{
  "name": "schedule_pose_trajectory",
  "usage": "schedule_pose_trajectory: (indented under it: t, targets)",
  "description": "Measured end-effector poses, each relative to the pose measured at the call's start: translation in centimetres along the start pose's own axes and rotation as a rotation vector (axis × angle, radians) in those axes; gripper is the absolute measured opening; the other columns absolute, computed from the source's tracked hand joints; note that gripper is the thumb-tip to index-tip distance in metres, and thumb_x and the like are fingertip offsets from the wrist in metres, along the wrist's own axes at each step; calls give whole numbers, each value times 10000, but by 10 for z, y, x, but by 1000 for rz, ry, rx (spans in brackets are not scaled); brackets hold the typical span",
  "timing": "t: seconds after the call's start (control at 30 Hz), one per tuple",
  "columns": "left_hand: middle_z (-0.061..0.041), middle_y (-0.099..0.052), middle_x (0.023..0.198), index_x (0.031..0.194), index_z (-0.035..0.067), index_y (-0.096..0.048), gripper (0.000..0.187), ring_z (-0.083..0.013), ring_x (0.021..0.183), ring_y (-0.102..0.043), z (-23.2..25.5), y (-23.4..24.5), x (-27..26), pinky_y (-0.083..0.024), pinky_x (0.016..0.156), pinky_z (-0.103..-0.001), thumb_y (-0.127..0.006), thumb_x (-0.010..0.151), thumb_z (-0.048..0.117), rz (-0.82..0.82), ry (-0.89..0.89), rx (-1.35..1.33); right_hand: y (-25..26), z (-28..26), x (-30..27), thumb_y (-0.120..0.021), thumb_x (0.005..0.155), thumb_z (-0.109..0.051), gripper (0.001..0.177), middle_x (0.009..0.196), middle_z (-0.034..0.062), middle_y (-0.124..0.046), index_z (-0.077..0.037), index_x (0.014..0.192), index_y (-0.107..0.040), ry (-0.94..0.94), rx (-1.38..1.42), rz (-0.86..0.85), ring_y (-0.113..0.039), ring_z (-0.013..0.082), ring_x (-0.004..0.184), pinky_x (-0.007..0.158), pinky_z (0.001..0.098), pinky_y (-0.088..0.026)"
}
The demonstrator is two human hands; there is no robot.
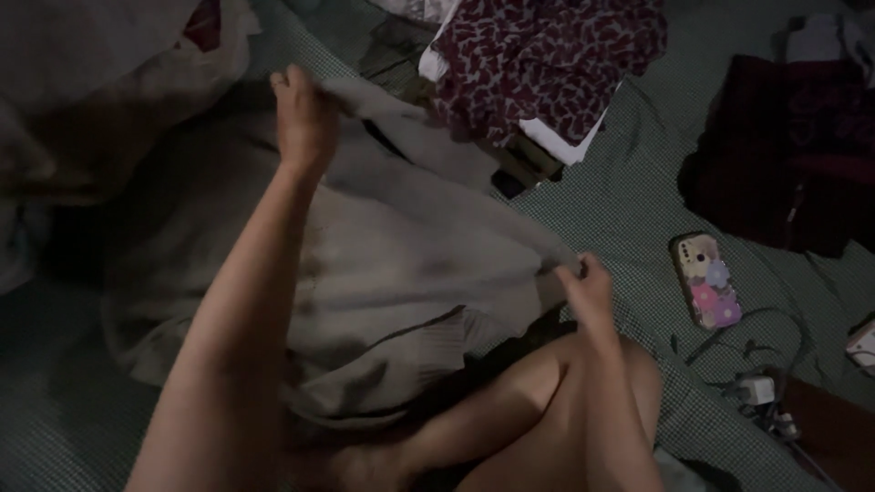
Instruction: Fold a grey sweater while sitting on a bed.
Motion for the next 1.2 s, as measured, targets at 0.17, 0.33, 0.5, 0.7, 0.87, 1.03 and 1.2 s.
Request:
schedule_pose_trajectory:
  t: [0.17,0.33,0.5,0.7,0.87,1.03,1.2]
  targets:
    - [-282,-491,1402,1353,-47,-530,412,-450,1156,-594,88,5,-55,-530,930,-483,-585,959,61,113,-474,137,4,-13,4,-699,913,-161,343,1071,104,-714,30,1192,-644,85,78,81,-660,181,964,814,307,-540]
    - [-172,-606,1343,1191,40,-630,229,-339,1100,-689,114,-59,-97,-562,949,-416,-622,965,78,-468,-462,293,-6,-45,-4,-762,908,-252,419,1045,38,-691,-26,1243,-654,19,6,83,-649,149,918,727,299,-530]
    - [-141,-653,1233,1192,59,-663,310,-311,1057,-700,44,-116,-70,-588,833,-397,-650,883,46,-468,-437,542,-3,-42,-6,-739,972,-259,265,865,35,-662,-2,1031,-758,-21,49,108,-551,132,787,687,293,-458]
    - [-156,-608,1347,1206,67,-684,294,-305,1057,-695,66,-49,-16,-591,838,-395,-654,917,20,-153,-535,449,7,-63,3,-725,991,-274,252,927,-39,-670,-23,1009,-737,104,190,208,-582,90,857,803,255,-488]
    - [-147,-462,1521,1362,59,-589,469,-329,1130,-658,72,-43,-17,-578,863,-422,-707,908,42,-143,-411,375,-10,-68,22,-724,1005,-261,285,1031,32,-688,0,1120,-711,271,25,238,-609,150,964,896,301,-501]
    - [-215,-312,1578,1365,-24,-473,815,-421,1246,-530,131,-26,-113,-435,1007,-541,-845,701,269,-382,-487,246,8,-60,1,-742,980,-255,463,1264,110,-605,32,1312,-594,339,-7,400,-584,206,1104,909,352,-516]
    - [-129,-372,1578,1456,41,-468,736,-335,1484,-363,135,-39,-217,-268,1204,-584,-748,869,386,-395,-582,118,-29,-7,-8,-782,874,-469,626,1013,199,-721,76,1166,-688,-309,-288,-21,-671,293,865,780,420,-557]
Point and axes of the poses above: each hand's wrist, its own x-axis towards the middle knuckle, its own y-axis out of the back of the hand, z = x × y, the point moved 9 cm from there along x, towards the middle knuckle
